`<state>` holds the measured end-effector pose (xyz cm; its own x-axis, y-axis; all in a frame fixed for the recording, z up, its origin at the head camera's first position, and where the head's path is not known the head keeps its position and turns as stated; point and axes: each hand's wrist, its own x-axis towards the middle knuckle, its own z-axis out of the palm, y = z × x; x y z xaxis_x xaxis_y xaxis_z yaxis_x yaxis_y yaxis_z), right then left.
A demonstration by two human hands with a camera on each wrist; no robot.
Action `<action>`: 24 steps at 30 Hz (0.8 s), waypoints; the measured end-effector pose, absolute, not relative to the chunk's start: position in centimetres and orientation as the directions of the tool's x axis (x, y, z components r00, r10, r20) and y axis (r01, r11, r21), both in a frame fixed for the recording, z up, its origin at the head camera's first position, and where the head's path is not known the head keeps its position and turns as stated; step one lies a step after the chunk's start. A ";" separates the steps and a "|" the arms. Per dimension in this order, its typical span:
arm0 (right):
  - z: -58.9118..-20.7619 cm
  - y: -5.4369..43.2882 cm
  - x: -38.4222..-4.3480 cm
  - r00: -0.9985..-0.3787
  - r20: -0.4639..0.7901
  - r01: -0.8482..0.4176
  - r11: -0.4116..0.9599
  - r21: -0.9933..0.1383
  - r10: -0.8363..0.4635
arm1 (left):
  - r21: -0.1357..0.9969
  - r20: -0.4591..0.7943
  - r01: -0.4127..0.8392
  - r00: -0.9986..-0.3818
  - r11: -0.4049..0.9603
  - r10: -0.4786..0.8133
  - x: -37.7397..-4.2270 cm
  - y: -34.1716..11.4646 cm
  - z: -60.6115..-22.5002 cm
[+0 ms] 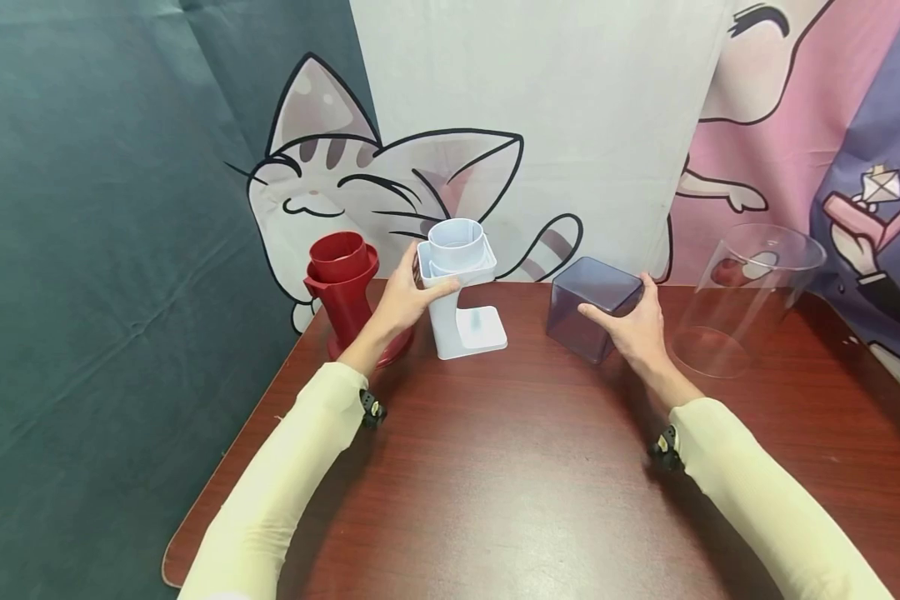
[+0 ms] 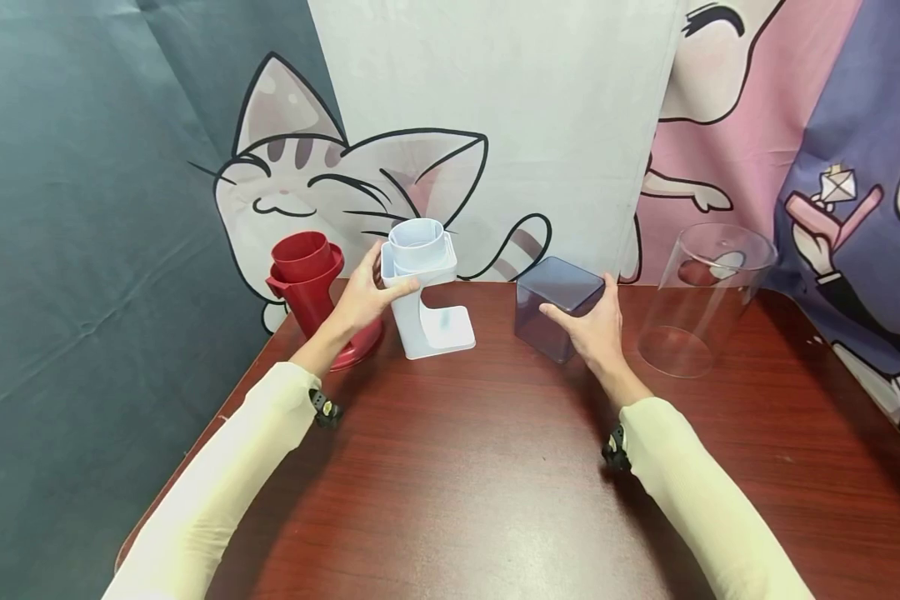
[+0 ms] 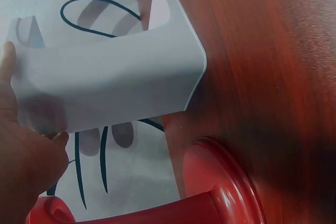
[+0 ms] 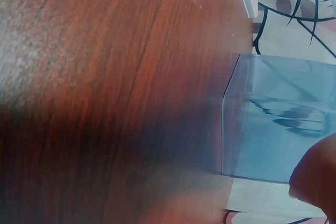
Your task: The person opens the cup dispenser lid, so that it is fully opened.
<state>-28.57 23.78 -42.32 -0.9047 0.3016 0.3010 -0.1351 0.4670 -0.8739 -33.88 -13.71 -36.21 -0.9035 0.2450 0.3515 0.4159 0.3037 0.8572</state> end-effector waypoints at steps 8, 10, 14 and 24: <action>-41.6 24.4 -27.4 -0.914 0.325 -0.185 0.462 -0.867 0.244 | 0.859 0.320 0.382 -0.921 0.341 0.223 -32.8 -13.9 -36.6; -41.5 24.5 -27.0 -0.912 0.327 -0.190 0.453 -0.871 0.246 | 0.861 0.319 0.377 -0.923 0.340 0.216 -32.5 -14.0 -36.7; -41.3 24.8 -26.1 -0.911 0.326 -0.192 0.440 -0.877 0.253 | 0.860 0.315 0.370 -0.927 0.351 0.205 -31.8 -14.4 -36.7; -41.4 25.0 -24.5 -0.912 0.337 -0.221 0.412 -0.884 0.234 | 0.862 0.298 0.362 -0.928 0.353 0.225 -30.2 -15.4 -37.2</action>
